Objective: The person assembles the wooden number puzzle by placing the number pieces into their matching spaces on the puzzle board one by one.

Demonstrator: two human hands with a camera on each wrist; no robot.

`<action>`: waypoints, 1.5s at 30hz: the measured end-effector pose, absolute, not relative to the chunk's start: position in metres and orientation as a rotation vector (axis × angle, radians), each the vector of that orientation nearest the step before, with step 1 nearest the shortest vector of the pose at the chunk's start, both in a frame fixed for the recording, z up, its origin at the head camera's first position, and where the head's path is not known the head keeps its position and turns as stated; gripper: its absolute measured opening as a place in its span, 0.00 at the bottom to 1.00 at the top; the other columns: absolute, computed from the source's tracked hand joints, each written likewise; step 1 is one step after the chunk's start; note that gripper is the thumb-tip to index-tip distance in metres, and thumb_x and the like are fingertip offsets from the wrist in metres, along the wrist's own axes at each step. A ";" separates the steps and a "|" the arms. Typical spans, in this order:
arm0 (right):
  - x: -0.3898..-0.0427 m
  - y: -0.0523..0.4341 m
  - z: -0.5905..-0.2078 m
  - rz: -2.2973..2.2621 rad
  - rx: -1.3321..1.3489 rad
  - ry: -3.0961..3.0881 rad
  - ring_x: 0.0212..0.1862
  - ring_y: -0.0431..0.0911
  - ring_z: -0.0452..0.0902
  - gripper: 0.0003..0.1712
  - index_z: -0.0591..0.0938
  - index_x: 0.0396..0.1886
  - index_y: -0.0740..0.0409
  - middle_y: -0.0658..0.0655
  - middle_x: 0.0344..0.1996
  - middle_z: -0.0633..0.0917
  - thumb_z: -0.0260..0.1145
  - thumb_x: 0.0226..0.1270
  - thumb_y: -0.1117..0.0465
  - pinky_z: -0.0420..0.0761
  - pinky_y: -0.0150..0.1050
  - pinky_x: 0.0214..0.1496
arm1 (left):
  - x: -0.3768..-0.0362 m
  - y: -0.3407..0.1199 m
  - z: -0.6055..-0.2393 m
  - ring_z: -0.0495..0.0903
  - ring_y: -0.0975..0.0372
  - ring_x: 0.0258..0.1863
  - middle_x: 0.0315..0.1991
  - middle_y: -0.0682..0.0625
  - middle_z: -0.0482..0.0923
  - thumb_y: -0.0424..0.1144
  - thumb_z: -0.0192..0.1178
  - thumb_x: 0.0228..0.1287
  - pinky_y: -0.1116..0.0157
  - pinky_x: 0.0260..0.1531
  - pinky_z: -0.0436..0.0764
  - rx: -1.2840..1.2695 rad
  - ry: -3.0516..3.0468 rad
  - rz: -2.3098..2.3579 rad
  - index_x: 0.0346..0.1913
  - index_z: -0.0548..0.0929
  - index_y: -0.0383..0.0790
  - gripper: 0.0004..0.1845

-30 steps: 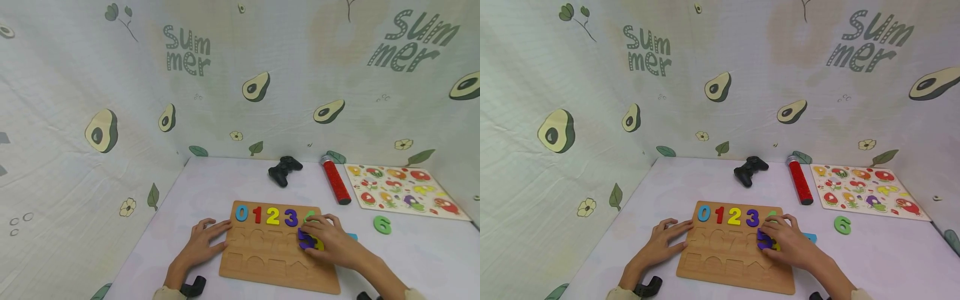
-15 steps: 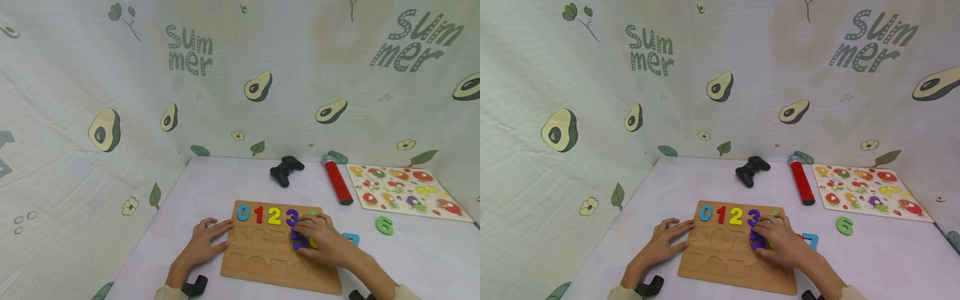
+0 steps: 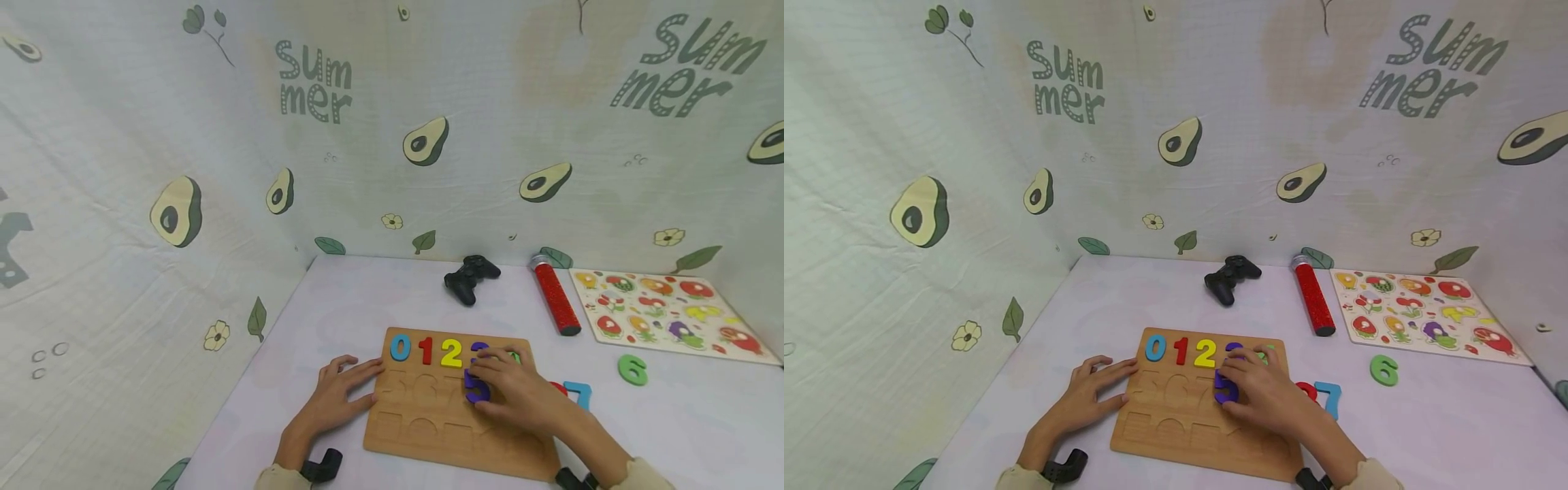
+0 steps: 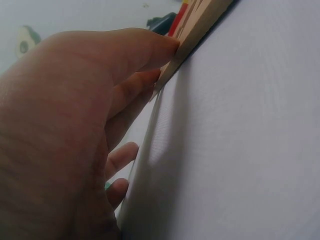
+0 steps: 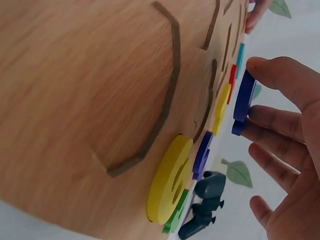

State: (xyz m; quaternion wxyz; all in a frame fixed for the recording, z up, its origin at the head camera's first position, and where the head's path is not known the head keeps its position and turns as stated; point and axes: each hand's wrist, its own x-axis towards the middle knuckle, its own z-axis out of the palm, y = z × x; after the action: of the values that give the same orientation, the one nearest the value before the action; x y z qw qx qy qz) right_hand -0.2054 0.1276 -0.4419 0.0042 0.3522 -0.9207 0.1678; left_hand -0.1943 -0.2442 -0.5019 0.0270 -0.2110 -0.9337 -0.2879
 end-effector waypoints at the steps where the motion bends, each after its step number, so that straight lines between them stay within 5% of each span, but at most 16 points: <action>1: -0.206 0.127 -0.442 0.517 1.107 -2.878 0.67 0.53 0.65 0.30 0.83 0.60 0.53 0.50 0.57 0.83 0.74 0.61 0.45 0.53 0.63 0.66 | -0.194 -0.244 -0.502 0.60 0.52 0.68 0.70 0.60 0.70 0.53 0.63 0.67 0.42 0.59 0.55 -0.654 -2.879 -0.888 0.69 0.76 0.57 0.28; 21: -0.208 0.091 -0.436 0.470 1.159 -2.861 0.66 0.47 0.65 0.26 0.84 0.58 0.48 0.42 0.54 0.82 0.70 0.64 0.43 0.53 0.61 0.68 | -0.194 -0.243 -0.499 0.59 0.53 0.68 0.71 0.63 0.68 0.54 0.63 0.67 0.43 0.61 0.54 -0.639 -2.927 -0.910 0.70 0.75 0.59 0.28; 33: -0.212 0.071 -0.438 0.387 1.196 -2.775 0.64 0.48 0.69 0.28 0.84 0.57 0.49 0.45 0.53 0.84 0.71 0.62 0.41 0.59 0.60 0.66 | -0.196 -0.244 -0.502 0.58 0.55 0.68 0.71 0.64 0.68 0.55 0.62 0.67 0.44 0.60 0.56 -0.643 -2.930 -0.854 0.70 0.74 0.61 0.29; 45: -0.215 0.051 -0.438 0.509 1.253 -2.802 0.65 0.50 0.67 0.26 0.83 0.58 0.53 0.48 0.54 0.83 0.70 0.65 0.45 0.54 0.61 0.68 | -0.196 -0.245 -0.502 0.58 0.56 0.68 0.71 0.65 0.67 0.55 0.62 0.67 0.45 0.60 0.56 -0.640 -2.933 -0.838 0.71 0.74 0.61 0.29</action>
State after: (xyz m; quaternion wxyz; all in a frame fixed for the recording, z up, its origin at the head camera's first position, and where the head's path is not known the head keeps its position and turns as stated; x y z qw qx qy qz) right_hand -0.2145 0.0514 -0.4375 0.0151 0.4028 -0.9004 0.1635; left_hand -0.1965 -0.2447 -0.5018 0.0123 -0.2052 -0.9410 -0.2689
